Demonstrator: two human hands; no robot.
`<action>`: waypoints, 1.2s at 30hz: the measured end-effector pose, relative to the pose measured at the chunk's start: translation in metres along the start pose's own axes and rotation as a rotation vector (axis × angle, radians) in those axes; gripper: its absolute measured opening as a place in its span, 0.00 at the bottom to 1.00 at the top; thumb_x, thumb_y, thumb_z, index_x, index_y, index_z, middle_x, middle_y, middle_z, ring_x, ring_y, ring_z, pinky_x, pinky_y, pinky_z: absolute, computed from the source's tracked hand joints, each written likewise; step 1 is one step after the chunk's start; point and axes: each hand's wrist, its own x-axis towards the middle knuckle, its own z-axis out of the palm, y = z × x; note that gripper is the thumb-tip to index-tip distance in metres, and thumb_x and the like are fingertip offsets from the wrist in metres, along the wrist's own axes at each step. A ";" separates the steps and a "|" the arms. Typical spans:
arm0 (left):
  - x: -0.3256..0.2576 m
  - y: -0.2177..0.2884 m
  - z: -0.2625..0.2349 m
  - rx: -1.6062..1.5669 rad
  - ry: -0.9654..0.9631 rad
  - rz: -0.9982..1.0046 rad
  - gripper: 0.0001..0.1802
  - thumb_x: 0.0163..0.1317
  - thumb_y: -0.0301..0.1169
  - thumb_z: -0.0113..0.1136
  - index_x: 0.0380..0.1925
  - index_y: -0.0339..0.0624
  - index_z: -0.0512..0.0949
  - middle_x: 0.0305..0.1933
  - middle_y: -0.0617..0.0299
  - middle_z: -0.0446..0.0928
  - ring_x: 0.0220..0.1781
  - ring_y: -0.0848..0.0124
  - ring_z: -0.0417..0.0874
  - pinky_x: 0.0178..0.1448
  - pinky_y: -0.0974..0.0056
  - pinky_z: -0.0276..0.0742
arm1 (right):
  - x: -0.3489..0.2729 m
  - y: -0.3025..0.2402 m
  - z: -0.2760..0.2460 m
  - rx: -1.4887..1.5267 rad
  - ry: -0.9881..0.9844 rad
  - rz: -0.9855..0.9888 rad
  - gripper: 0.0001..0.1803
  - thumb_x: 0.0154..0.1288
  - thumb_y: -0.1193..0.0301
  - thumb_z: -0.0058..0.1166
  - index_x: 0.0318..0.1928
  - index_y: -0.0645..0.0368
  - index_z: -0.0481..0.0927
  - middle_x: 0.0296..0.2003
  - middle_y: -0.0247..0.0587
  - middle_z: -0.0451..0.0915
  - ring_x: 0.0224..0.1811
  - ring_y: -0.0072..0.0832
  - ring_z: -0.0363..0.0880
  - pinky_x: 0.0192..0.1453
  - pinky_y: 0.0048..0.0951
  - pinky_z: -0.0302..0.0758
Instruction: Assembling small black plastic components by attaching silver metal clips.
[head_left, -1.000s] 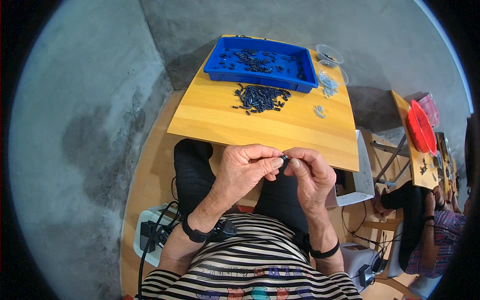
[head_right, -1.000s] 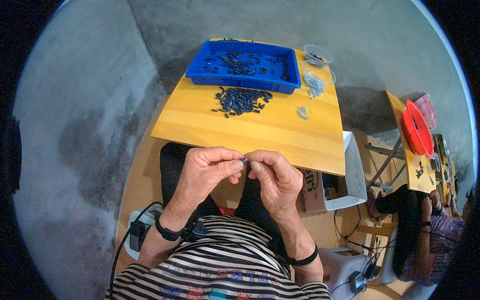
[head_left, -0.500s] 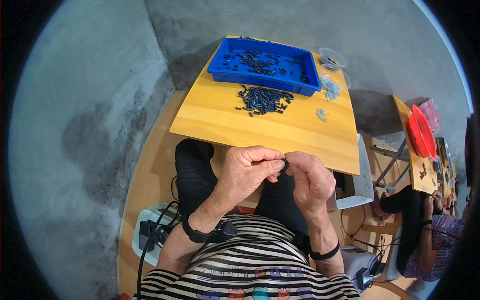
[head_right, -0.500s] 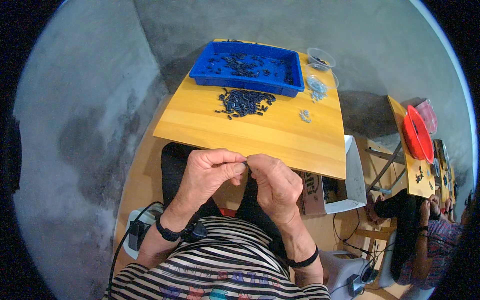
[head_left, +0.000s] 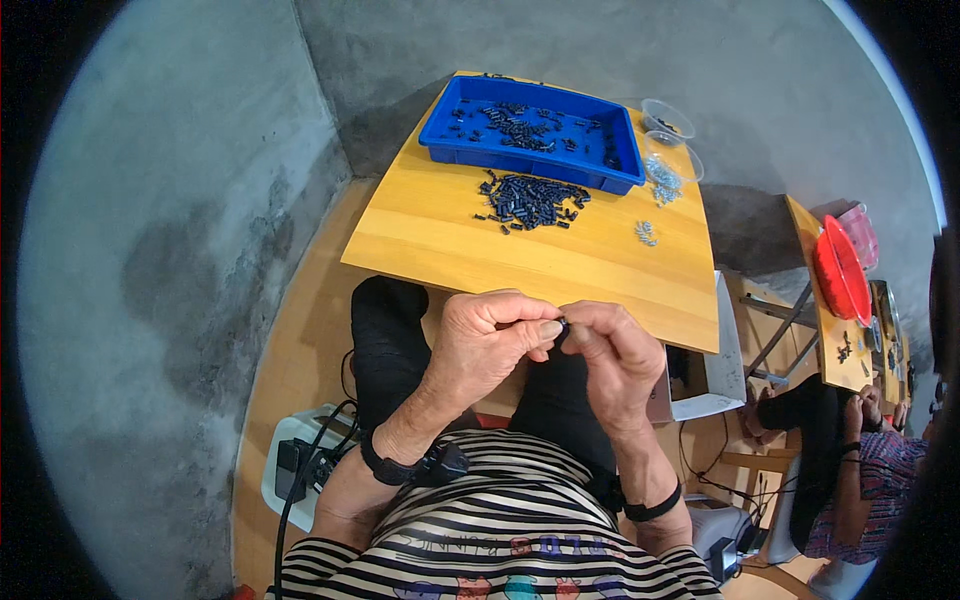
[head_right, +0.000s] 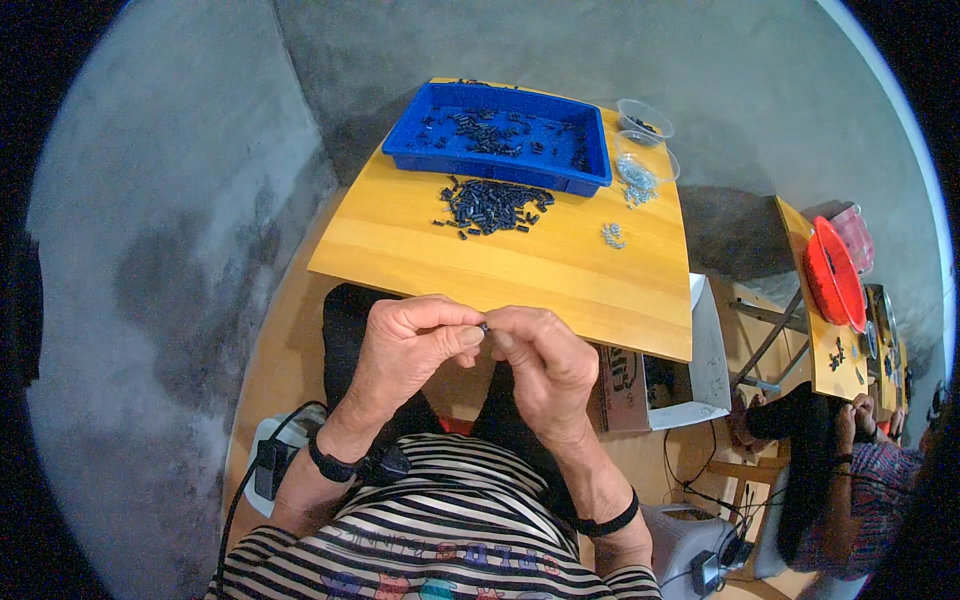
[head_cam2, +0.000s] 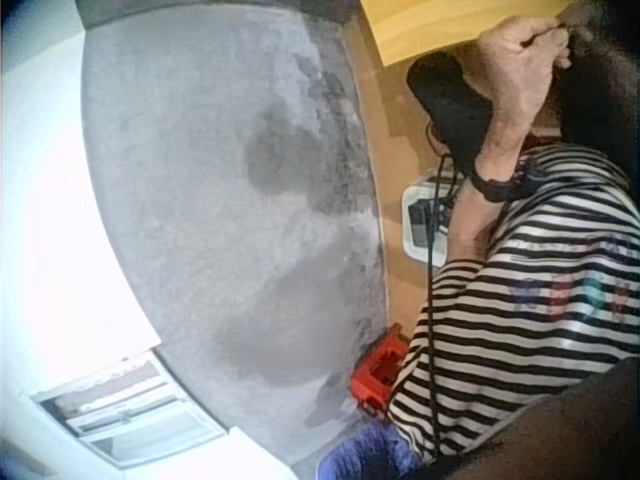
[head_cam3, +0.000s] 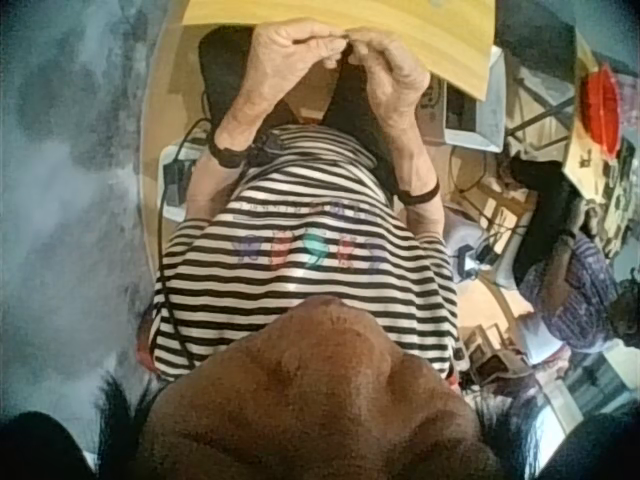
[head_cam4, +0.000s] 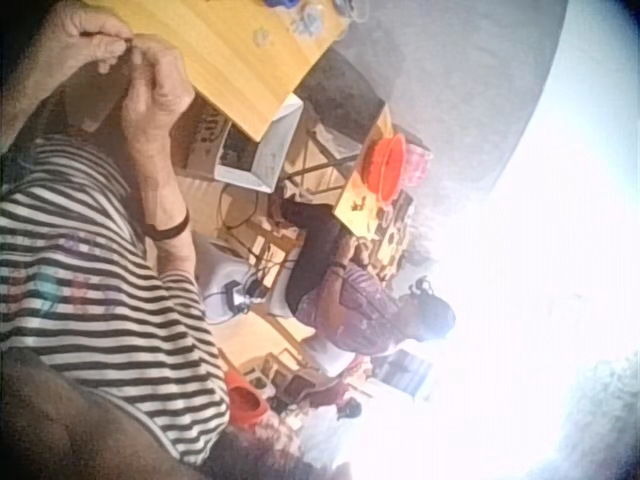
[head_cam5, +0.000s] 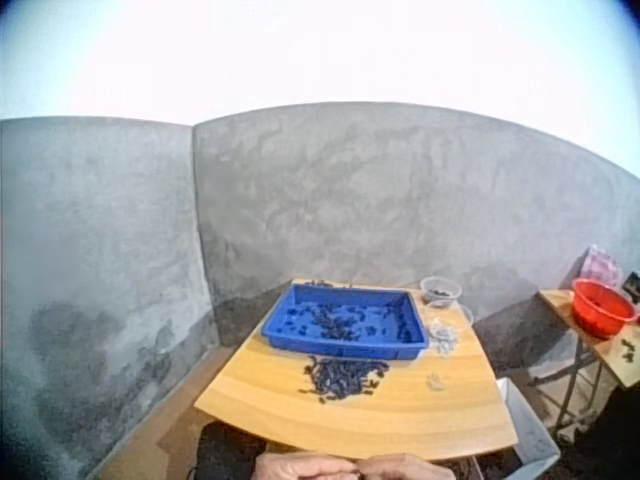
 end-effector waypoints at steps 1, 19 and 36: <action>0.000 0.003 0.001 -0.014 -0.005 -0.009 0.06 0.57 0.21 0.63 0.36 0.31 0.82 0.29 0.59 0.81 0.27 0.77 0.80 0.31 0.74 0.77 | -0.004 0.000 0.002 0.256 0.037 0.195 0.04 0.60 0.81 0.56 0.37 0.66 0.80 0.31 0.40 0.82 0.27 0.23 0.77 0.32 0.22 0.75; -0.004 -0.004 -0.004 0.157 0.018 0.195 0.05 0.57 0.21 0.63 0.35 0.34 0.83 0.27 0.59 0.80 0.26 0.77 0.80 0.29 0.74 0.76 | -0.001 0.003 0.000 0.799 -0.048 0.666 0.06 0.62 0.79 0.56 0.41 0.66 0.79 0.33 0.40 0.83 0.33 0.21 0.81 0.39 0.22 0.80; -0.005 -0.016 -0.014 0.253 0.072 0.203 0.04 0.55 0.20 0.64 0.32 0.32 0.82 0.28 0.58 0.81 0.26 0.75 0.80 0.30 0.73 0.75 | 0.002 0.016 0.017 0.722 -0.131 0.648 0.05 0.62 0.82 0.54 0.38 0.65 0.80 0.33 0.38 0.83 0.34 0.20 0.80 0.42 0.22 0.79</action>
